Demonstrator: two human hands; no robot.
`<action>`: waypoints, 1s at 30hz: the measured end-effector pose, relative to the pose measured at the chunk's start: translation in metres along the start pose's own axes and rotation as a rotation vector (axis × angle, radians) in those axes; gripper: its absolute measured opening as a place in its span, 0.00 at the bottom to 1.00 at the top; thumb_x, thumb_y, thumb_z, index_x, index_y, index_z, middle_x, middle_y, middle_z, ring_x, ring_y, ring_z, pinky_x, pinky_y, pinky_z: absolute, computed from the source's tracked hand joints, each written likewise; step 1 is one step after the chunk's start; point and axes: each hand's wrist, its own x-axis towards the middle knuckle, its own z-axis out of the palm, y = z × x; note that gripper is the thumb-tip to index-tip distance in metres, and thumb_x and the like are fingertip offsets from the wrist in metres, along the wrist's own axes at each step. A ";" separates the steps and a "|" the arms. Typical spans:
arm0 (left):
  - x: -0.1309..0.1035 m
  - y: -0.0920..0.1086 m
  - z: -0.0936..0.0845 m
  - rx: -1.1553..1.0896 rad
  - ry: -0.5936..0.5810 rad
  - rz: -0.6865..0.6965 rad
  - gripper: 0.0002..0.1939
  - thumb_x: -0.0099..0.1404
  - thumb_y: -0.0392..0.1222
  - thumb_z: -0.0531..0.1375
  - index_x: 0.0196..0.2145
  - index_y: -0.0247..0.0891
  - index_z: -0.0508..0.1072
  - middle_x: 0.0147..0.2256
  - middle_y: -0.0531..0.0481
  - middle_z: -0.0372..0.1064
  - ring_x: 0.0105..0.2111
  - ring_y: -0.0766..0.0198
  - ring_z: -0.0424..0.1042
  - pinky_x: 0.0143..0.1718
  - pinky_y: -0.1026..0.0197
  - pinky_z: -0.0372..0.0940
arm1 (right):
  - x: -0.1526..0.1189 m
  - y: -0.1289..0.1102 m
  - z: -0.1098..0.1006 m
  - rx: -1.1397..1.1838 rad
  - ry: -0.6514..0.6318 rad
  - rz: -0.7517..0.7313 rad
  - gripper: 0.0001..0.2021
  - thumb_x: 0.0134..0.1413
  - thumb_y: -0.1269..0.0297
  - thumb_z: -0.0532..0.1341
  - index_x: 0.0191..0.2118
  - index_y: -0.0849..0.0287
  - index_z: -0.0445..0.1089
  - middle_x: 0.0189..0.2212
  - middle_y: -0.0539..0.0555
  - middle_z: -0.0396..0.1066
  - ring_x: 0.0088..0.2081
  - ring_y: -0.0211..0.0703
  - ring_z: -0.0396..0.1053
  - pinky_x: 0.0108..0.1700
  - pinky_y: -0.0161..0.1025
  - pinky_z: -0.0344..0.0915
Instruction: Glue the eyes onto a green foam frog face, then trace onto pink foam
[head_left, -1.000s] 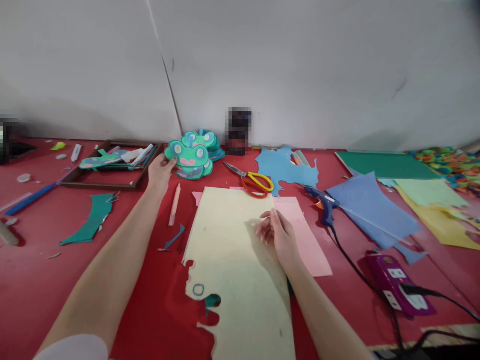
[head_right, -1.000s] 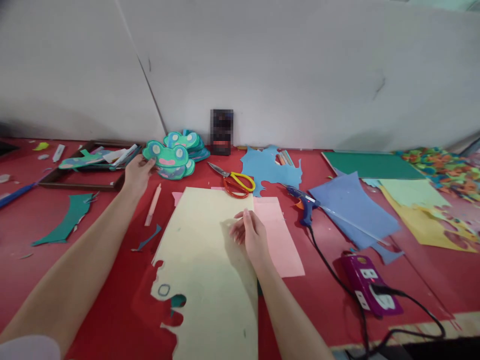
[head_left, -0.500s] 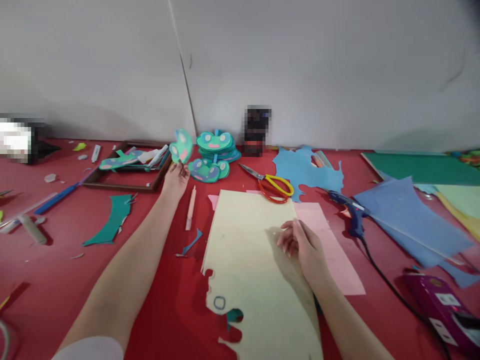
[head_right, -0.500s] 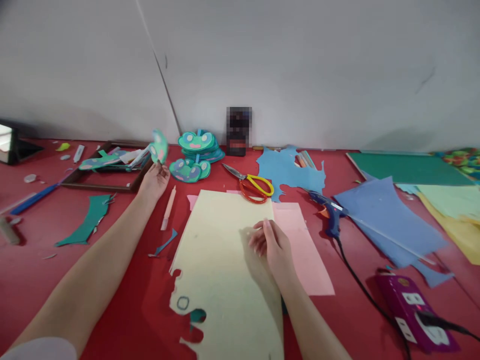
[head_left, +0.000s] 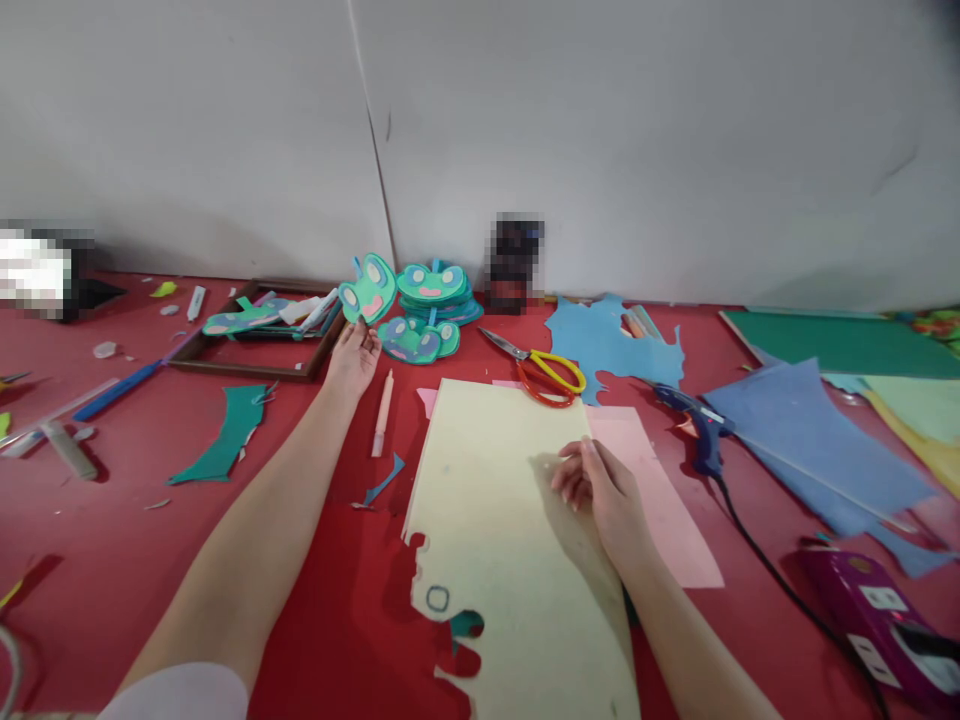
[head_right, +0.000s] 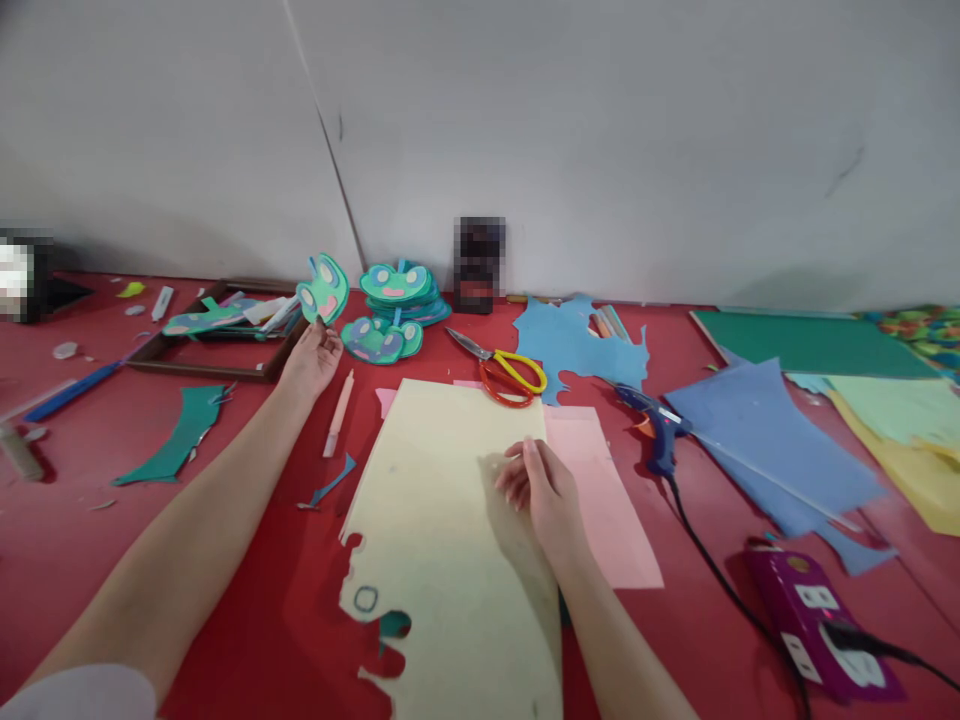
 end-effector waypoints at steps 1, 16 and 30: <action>0.000 -0.001 0.000 0.034 -0.010 0.007 0.08 0.54 0.34 0.59 0.28 0.33 0.60 0.25 0.56 0.62 0.24 0.79 0.63 0.27 0.77 0.61 | 0.000 0.000 0.000 -0.003 0.000 0.000 0.26 0.51 0.43 0.44 0.37 0.65 0.56 0.24 0.55 0.62 0.22 0.29 0.58 0.22 0.26 0.54; -0.014 -0.013 0.012 0.647 -0.158 0.218 0.15 0.46 0.45 0.63 0.26 0.30 0.67 0.19 0.53 0.60 0.16 0.77 0.55 0.19 0.75 0.57 | 0.000 0.000 0.000 -0.028 0.002 -0.008 0.26 0.51 0.43 0.44 0.37 0.65 0.56 0.24 0.54 0.62 0.23 0.29 0.58 0.22 0.26 0.55; -0.012 -0.013 0.011 0.612 -0.155 0.250 0.13 0.47 0.40 0.62 0.31 0.31 0.67 0.18 0.53 0.61 0.17 0.75 0.59 0.18 0.76 0.53 | -0.001 0.001 0.000 -0.042 0.003 -0.020 0.26 0.52 0.43 0.43 0.37 0.66 0.57 0.25 0.54 0.62 0.23 0.28 0.58 0.23 0.26 0.55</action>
